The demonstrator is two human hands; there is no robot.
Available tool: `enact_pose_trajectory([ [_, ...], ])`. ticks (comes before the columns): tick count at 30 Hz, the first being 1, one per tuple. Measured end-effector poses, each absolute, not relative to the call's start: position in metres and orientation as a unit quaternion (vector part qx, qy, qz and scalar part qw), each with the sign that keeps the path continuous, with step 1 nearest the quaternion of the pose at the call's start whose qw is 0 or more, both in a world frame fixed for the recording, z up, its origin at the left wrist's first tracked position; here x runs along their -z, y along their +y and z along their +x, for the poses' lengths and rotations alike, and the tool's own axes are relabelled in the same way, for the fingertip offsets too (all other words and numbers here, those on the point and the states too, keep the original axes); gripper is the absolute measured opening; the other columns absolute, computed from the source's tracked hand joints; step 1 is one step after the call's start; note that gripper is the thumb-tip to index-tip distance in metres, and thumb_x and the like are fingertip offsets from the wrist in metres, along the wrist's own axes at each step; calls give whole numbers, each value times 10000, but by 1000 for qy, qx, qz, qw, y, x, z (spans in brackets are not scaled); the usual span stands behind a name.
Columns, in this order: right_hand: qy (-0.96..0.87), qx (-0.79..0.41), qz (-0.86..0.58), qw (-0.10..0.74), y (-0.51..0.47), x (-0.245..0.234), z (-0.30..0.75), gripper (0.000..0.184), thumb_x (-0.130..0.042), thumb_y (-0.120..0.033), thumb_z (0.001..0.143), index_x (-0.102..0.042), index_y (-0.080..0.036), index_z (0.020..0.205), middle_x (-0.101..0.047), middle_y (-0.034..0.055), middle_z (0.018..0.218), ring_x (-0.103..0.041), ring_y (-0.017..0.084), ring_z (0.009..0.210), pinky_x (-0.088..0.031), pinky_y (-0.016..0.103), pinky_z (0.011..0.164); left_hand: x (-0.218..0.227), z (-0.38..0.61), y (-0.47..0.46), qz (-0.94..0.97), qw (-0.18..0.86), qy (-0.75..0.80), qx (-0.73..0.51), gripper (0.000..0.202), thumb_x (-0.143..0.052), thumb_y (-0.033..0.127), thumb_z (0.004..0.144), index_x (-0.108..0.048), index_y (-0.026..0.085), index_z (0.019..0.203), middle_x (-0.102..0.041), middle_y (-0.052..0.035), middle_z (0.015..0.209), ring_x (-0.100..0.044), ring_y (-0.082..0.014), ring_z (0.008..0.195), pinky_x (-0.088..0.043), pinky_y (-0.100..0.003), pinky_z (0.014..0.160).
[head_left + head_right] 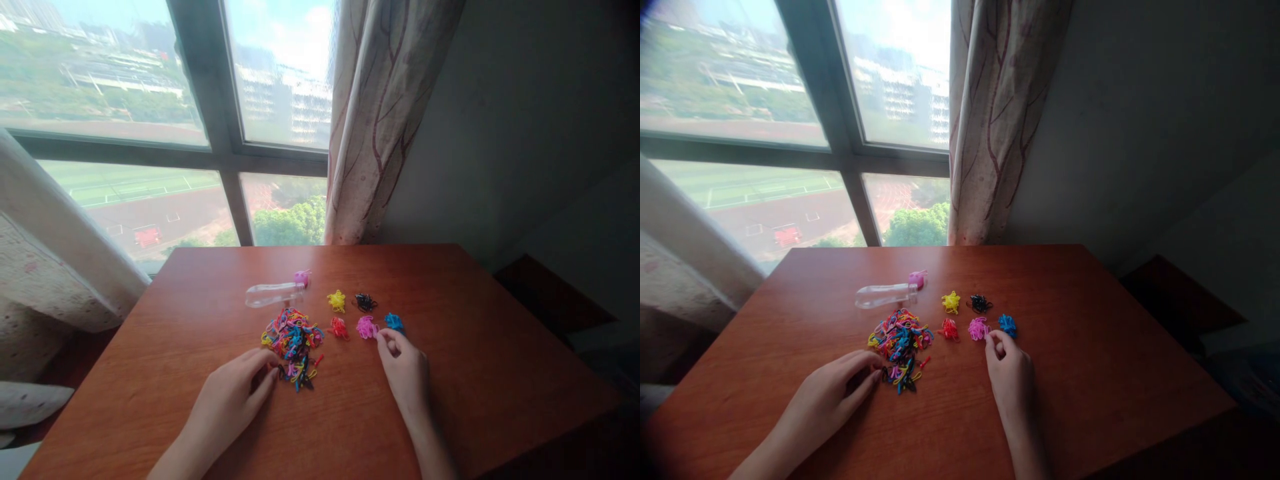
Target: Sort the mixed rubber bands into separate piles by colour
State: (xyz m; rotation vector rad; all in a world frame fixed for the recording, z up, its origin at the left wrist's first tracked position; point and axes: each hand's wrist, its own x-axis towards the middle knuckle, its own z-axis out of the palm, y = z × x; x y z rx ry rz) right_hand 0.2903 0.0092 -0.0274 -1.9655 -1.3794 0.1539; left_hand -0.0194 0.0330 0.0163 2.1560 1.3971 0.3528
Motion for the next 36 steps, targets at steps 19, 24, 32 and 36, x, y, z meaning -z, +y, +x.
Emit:
enact_pose_trajectory([
  [19,-701,-133,-636,292,1,15,205,139,-538,-181,882,-641,-231,805,-640,-33,645,-576,126,552,-288,249,552,-23,-14,30,806,262,514,-130,173,-476,251,908,-643,277,945,-695,22,882,-652,-157,780,-444,-220,676],
  [24,-708,-107,-638,282,-2,15,201,147,-525,-160,881,-619,-226,791,-639,-24,664,-580,137,591,-267,262,573,-21,-9,29,811,264,508,-126,147,-492,267,909,-639,274,914,-685,20,878,-643,-157,773,-438,-222,676],
  [32,-715,-115,-628,286,-3,13,203,142,-527,-150,875,-622,-223,799,-635,-25,681,-576,133,609,-279,255,588,-18,-8,28,812,269,500,-138,162,-483,254,913,-644,265,910,-695,4,915,-657,-167,830,-457,-224,709],
  [36,-713,-120,-627,288,-3,14,203,146,-524,-145,877,-625,-225,807,-633,-27,680,-576,135,612,-284,253,588,-20,-11,28,807,287,496,-147,180,-478,264,922,-658,256,923,-700,-11,924,-654,-168,824,-469,-233,733],
])
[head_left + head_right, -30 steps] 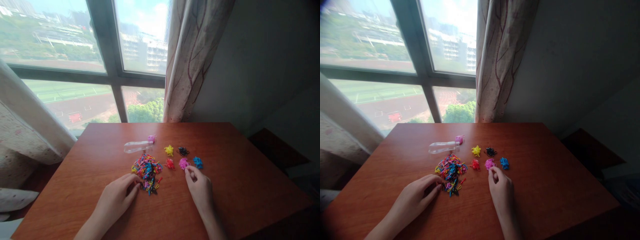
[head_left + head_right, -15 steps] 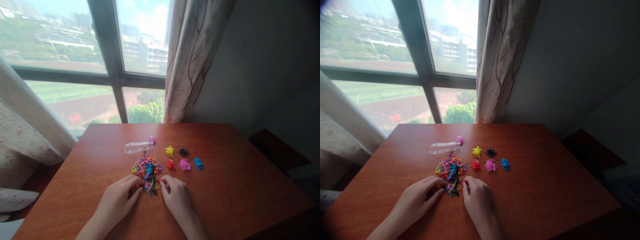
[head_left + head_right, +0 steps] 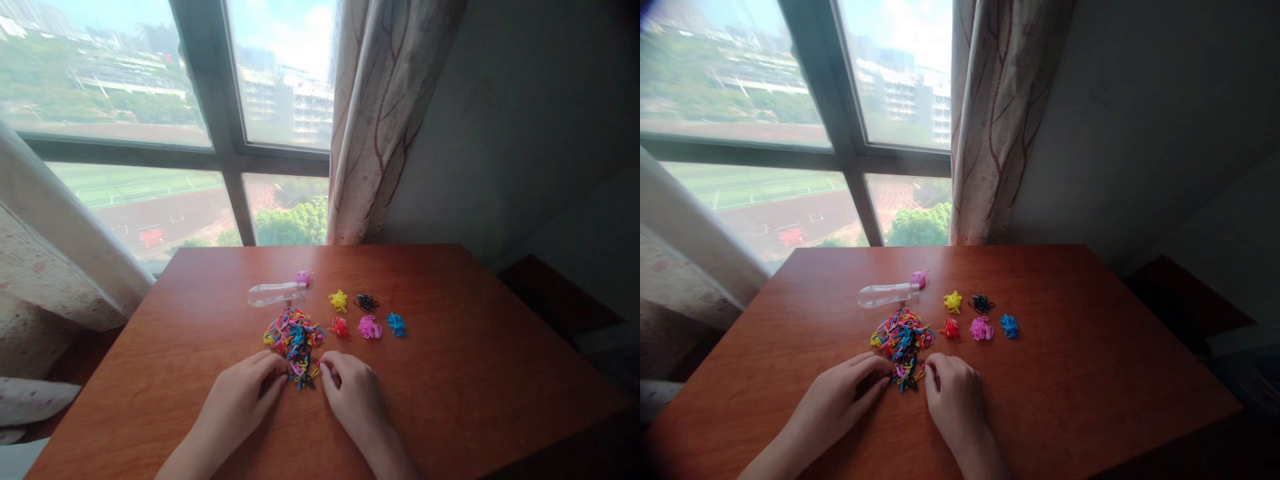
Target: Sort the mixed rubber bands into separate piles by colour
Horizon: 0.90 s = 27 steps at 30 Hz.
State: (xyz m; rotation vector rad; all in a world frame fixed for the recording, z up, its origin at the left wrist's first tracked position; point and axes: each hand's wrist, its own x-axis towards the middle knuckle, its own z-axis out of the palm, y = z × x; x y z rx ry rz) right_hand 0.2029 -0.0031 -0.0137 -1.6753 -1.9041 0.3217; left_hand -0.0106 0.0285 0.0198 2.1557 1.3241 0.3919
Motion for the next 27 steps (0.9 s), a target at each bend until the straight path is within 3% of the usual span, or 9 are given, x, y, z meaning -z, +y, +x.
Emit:
enact_pose_trajectory([
  [9,-714,-124,-620,301,-4,15,203,155,-517,-157,884,-633,-227,810,-630,-25,674,-570,137,607,-287,259,585,-18,-14,31,793,320,483,-189,156,-507,250,909,-661,224,919,-684,-2,817,-605,-140,694,-454,-231,661],
  [14,-716,-124,-622,293,-4,11,202,150,-516,-152,883,-616,-224,798,-625,-25,678,-569,138,625,-277,254,592,-31,-1,38,806,282,479,-203,144,-513,250,896,-650,210,881,-636,13,708,-546,-120,598,-420,-217,572],
  [22,-717,-107,-631,277,-6,13,202,144,-520,-143,863,-584,-221,760,-630,-19,678,-580,136,632,-261,246,576,-82,78,80,885,162,410,-149,155,-514,203,873,-667,222,892,-693,-22,860,-637,-149,734,-458,-237,625],
  [27,-717,-131,-622,286,-4,12,203,134,-523,-149,877,-619,-231,832,-645,-24,709,-594,135,658,-305,225,606,-82,129,120,907,147,382,-102,122,-572,205,872,-689,227,898,-710,-40,930,-668,-184,823,-497,-276,696],
])
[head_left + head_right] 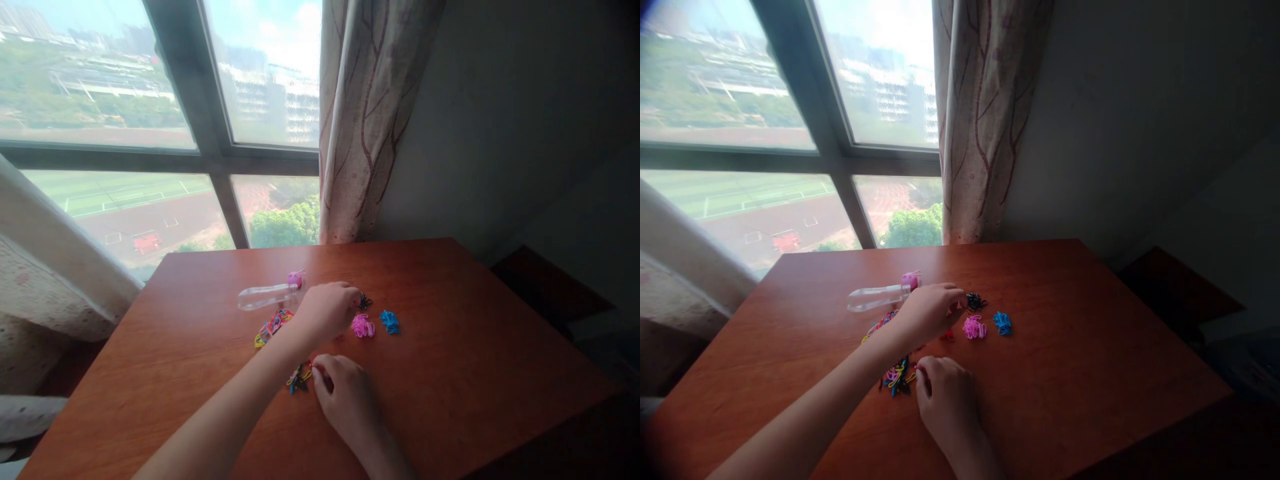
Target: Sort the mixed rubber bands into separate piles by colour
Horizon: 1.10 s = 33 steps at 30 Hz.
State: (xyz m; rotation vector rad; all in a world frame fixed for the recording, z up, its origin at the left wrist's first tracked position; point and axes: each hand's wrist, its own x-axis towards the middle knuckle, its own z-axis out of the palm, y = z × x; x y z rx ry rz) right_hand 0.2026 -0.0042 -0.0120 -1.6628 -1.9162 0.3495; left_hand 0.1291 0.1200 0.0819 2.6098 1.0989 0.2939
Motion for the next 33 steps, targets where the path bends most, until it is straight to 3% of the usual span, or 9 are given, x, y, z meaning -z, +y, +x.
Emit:
enact_pose_trajectory([
  [3,-711,-146,-622,294,-4,10,202,149,-512,-141,882,-626,-227,839,-654,-19,725,-597,137,670,-323,221,622,-71,149,141,910,140,385,-59,128,-575,238,917,-680,206,984,-695,-59,1019,-663,-197,918,-527,-335,801],
  [8,-706,-159,-617,308,-4,12,202,171,-499,-132,879,-638,-225,844,-672,-11,754,-611,145,695,-339,226,640,-53,168,161,906,145,398,8,326,-589,353,939,-583,180,1215,-615,-80,1224,-630,-205,1038,-550,-414,875],
  [22,-705,-168,-615,309,-7,13,203,158,-514,-131,883,-631,-227,841,-680,-10,771,-614,153,723,-331,234,652,-49,171,170,885,168,434,15,330,-588,348,939,-580,183,1225,-609,-84,1238,-627,-210,1047,-549,-418,880],
  [27,-705,-172,-620,300,-5,13,203,145,-519,-132,883,-615,-231,837,-663,-17,761,-604,157,721,-315,249,651,-64,143,155,890,165,422,-52,227,-565,302,942,-633,206,1136,-673,-55,1115,-643,-186,962,-528,-361,845],
  [33,-709,-167,-617,296,-6,15,204,145,-508,-134,878,-601,-232,824,-640,-15,736,-582,157,698,-291,258,637,-81,91,114,886,173,416,-108,156,-542,265,897,-690,229,930,-721,-15,872,-637,-161,718,-419,-253,611],
])
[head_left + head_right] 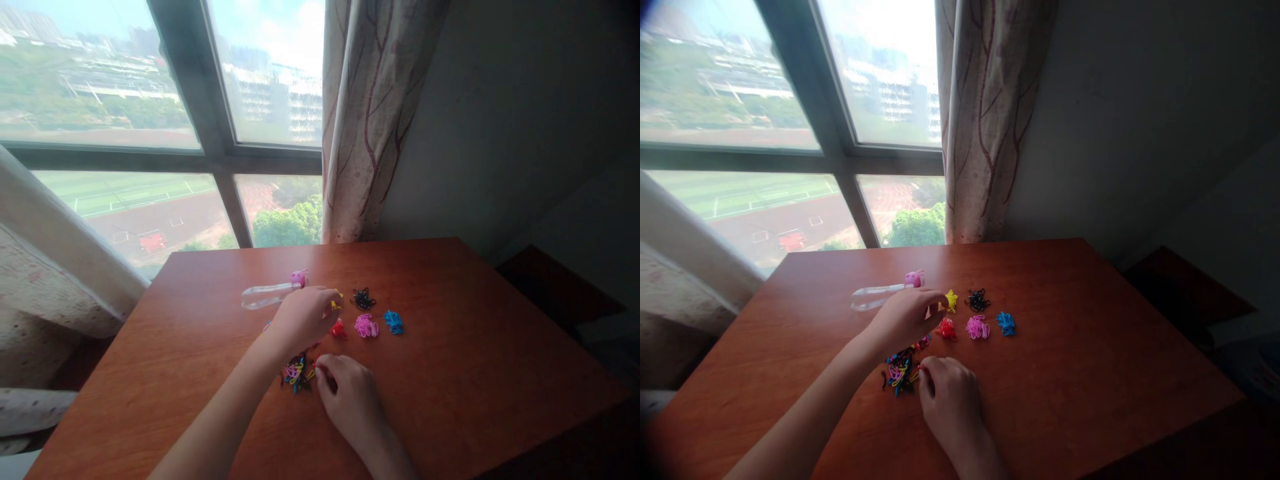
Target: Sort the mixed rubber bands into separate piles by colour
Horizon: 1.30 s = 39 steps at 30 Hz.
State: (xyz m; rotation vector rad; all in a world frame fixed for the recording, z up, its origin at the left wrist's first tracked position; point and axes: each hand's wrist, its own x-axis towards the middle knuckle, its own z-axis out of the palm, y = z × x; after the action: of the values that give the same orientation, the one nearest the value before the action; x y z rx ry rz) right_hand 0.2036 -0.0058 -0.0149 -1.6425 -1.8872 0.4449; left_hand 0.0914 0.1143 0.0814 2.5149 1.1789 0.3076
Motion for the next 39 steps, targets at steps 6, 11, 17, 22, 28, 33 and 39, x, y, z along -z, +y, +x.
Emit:
enact_pose_trajectory([
  [6,-714,-168,-607,305,-8,12,205,133,-510,-140,870,-589,-225,804,-623,-13,724,-559,156,684,-274,269,623,-71,44,78,863,211,437,-138,157,-525,242,900,-680,218,901,-707,-18,851,-632,-161,763,-417,-231,648],
  [11,-730,-170,-591,300,-9,6,205,129,-518,-123,849,-570,-222,783,-607,-20,706,-529,142,651,-260,273,612,-46,16,51,833,251,477,-128,162,-510,238,906,-666,226,866,-682,-4,801,-610,-159,716,-408,-232,633],
  [17,-741,-171,-585,282,-10,5,205,122,-533,-117,828,-568,-223,780,-605,-19,710,-515,143,652,-257,277,612,-21,-3,30,811,287,491,-140,196,-474,258,934,-670,242,927,-708,-17,890,-648,-170,791,-454,-242,710],
  [22,-742,-187,-583,272,-13,2,205,113,-561,-124,824,-575,-228,779,-595,-28,698,-511,143,658,-264,275,616,-15,-7,26,802,299,493,-155,208,-465,284,945,-669,244,939,-723,-29,935,-671,-183,856,-478,-252,767],
  [28,-758,-206,-562,260,-14,-2,206,90,-632,-187,816,-571,-233,768,-595,-43,688,-512,141,661,-269,272,616,-16,-5,26,800,309,488,-162,192,-490,271,924,-679,243,938,-729,-24,931,-676,-180,846,-492,-249,763],
  [33,-765,-190,-555,266,-13,1,207,103,-596,-133,816,-609,-233,798,-636,-35,718,-542,142,674,-291,258,621,-17,-5,25,804,303,486,-161,204,-490,256,913,-693,247,936,-733,-32,939,-679,-187,862,-499,-247,765],
  [39,-758,-173,-568,268,-10,5,206,126,-583,-118,824,-632,-231,795,-642,-32,711,-559,141,665,-304,255,617,-20,-4,26,803,302,486,-163,208,-492,231,905,-698,255,926,-733,-25,922,-678,-186,847,-501,-246,753],
])
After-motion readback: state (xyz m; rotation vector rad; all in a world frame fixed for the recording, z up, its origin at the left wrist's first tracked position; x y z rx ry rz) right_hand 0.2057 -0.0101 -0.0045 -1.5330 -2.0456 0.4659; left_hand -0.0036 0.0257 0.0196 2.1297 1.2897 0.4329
